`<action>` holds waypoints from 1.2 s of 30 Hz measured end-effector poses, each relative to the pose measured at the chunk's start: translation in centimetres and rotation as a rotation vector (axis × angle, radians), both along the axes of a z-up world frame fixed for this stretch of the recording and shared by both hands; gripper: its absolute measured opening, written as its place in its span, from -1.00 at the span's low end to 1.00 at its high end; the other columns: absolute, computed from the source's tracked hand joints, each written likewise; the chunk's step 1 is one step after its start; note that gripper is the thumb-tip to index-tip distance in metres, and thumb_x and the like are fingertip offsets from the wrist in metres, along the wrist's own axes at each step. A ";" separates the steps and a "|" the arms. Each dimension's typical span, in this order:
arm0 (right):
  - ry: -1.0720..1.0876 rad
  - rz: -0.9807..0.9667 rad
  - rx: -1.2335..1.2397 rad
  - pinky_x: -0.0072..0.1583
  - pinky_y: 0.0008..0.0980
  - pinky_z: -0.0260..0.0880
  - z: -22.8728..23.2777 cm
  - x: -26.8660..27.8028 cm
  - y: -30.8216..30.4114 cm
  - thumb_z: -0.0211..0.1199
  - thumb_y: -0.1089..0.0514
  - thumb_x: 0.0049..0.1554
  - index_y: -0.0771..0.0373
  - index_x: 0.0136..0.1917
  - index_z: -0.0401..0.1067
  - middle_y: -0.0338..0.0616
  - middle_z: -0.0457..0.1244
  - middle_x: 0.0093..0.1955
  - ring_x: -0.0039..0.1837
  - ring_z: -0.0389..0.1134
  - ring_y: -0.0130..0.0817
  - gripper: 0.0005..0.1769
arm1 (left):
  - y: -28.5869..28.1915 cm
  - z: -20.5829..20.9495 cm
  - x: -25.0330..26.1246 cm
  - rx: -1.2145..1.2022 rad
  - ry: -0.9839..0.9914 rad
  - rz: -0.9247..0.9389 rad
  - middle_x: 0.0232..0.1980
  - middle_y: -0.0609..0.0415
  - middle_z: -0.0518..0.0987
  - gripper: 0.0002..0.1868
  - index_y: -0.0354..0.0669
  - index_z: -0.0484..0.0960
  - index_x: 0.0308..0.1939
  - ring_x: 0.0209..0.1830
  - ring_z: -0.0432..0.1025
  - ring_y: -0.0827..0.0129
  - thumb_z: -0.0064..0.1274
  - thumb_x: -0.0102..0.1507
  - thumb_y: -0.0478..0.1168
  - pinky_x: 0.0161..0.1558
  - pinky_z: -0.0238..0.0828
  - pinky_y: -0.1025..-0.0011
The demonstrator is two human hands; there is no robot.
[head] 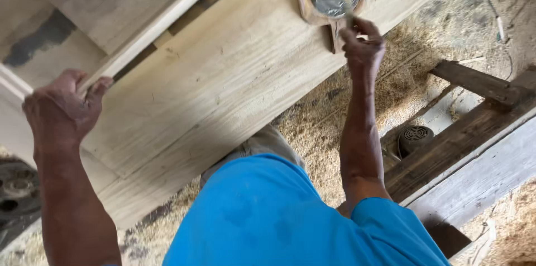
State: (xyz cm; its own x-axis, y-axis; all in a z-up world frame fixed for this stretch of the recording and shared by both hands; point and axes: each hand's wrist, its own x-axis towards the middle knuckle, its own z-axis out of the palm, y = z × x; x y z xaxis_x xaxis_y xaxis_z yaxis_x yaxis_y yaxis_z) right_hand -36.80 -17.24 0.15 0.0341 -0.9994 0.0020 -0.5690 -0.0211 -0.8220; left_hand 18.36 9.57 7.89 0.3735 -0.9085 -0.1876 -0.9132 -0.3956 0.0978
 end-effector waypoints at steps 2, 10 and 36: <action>-0.116 -0.111 0.168 -0.31 -0.53 0.47 1.2 -0.2 -0.4 0.31 0.09 0.20 0.23 0.23 0.52 -0.10 0.40 -0.07 -0.27 0.38 -0.44 -0.64 | 1.1 -0.5 0.2 -0.046 0.021 0.022 -0.22 -0.14 0.69 -0.43 -0.18 0.67 0.00 -0.16 0.59 -0.04 0.14 0.43 0.30 0.02 0.52 0.08; -0.691 -0.170 0.527 -0.31 -0.61 0.35 -3.4 -0.4 0.2 0.11 0.06 0.42 0.37 0.37 0.44 -0.17 0.34 -0.15 -0.27 0.30 -0.57 -0.60 | 2.1 -1.3 1.2 -0.438 0.415 0.108 -0.02 -0.07 0.71 -0.71 -0.26 0.68 0.06 -0.02 0.63 0.33 0.36 0.39 -0.15 0.09 0.58 0.42; -0.438 -0.210 0.308 -0.31 -0.57 0.41 0.4 2.8 2.5 0.16 0.05 0.42 0.31 0.30 0.48 -0.02 0.41 -0.04 -0.28 0.31 -0.54 -0.67 | 2.5 -2.5 -2.1 -0.394 0.393 -0.351 0.29 -0.11 0.61 -0.30 -0.21 0.58 0.29 0.32 0.50 0.04 0.26 0.01 -0.34 0.31 0.47 0.19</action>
